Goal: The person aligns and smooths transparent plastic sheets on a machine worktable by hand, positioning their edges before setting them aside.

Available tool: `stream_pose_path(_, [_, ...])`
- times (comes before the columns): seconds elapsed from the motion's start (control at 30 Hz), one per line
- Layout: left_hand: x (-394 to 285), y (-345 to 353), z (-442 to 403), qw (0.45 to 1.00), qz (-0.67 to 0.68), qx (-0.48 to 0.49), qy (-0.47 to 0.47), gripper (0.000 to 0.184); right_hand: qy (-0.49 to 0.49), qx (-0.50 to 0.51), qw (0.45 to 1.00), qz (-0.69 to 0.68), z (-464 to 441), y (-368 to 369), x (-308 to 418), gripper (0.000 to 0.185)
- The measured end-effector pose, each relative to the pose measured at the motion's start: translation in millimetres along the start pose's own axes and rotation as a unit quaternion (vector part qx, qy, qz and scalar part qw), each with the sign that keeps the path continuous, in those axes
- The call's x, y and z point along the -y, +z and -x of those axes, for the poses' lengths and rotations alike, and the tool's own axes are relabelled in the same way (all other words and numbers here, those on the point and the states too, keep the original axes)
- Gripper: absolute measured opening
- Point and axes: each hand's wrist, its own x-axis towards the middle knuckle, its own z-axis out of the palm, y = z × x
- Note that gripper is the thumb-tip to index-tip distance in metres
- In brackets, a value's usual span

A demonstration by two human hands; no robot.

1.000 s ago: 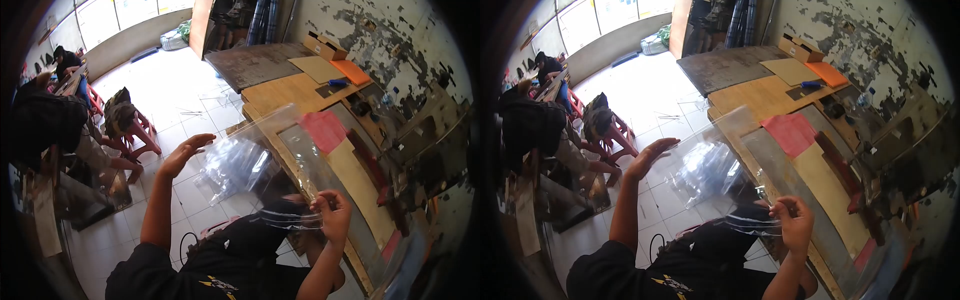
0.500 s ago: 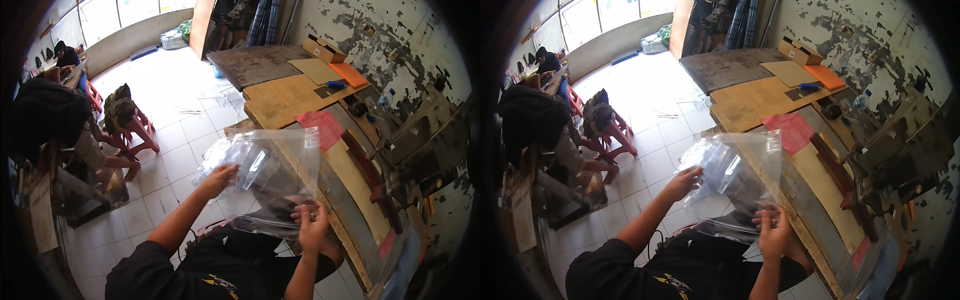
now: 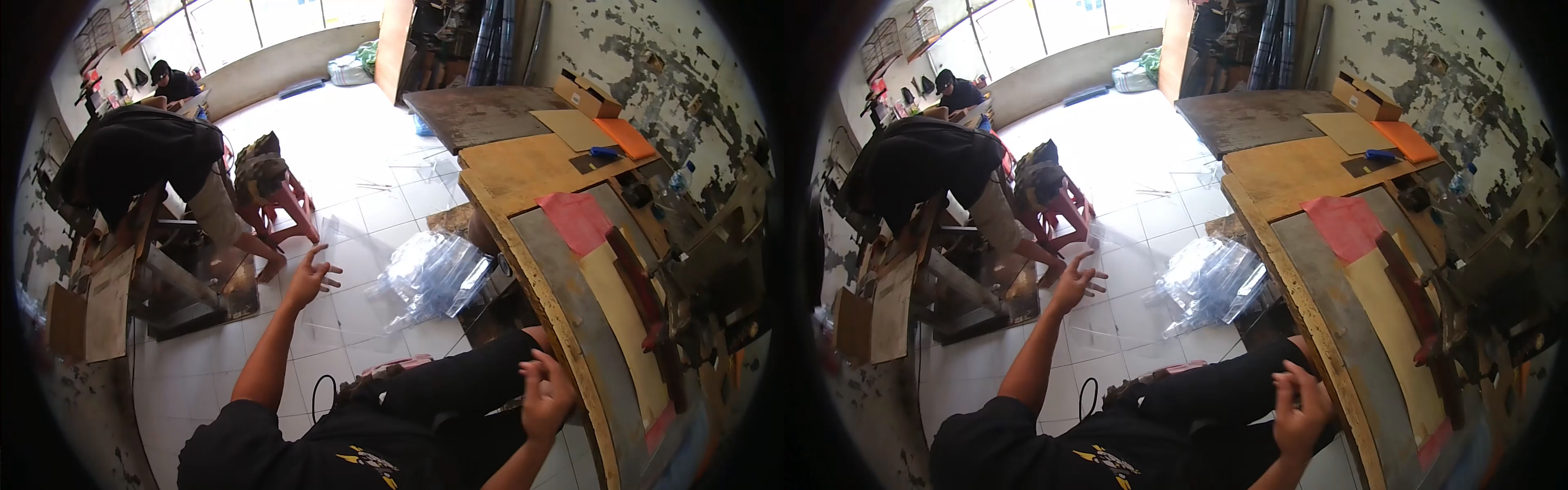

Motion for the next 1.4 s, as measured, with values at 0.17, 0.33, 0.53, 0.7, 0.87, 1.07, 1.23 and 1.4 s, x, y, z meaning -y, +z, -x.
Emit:
stream_pose_path(0.17, [54,34,-35,0.986,-0.161,0.024,-0.023,0.053,-0.063,-0.155,0.971,0.173,15,-55,-25,0.019])
stream_pose_path(0.33, [121,95,-90,0.994,-0.050,0.014,-0.101,0.043,0.018,-0.135,0.934,0.330,27,-60,-49,0.022])
stream_pose_path(0.53, [153,153,-150,0.987,0.003,0.043,-0.156,0.043,0.013,-0.105,0.898,0.428,31,-51,-51,0.032])
stream_pose_path(0.7, [139,197,-197,0.989,-0.015,0.092,-0.119,0.040,0.010,-0.117,0.895,0.431,24,-48,-55,0.032])
stream_pose_path(0.87, [129,225,-256,0.987,-0.066,0.139,-0.043,0.036,0.005,-0.113,0.887,0.448,23,-48,-55,0.031])
stream_pose_path(1.07, [122,231,-318,0.958,-0.256,-0.125,-0.031,0.056,0.029,-0.130,0.886,0.444,16,-39,-48,0.038])
stream_pose_path(1.23, [154,222,-288,0.925,-0.374,-0.065,0.002,0.065,0.033,-0.132,0.889,0.438,12,-37,-45,0.040])
stream_pose_path(1.4, [278,213,-156,0.893,-0.433,0.084,-0.086,0.076,0.028,-0.138,0.887,0.439,11,-35,-46,0.040])
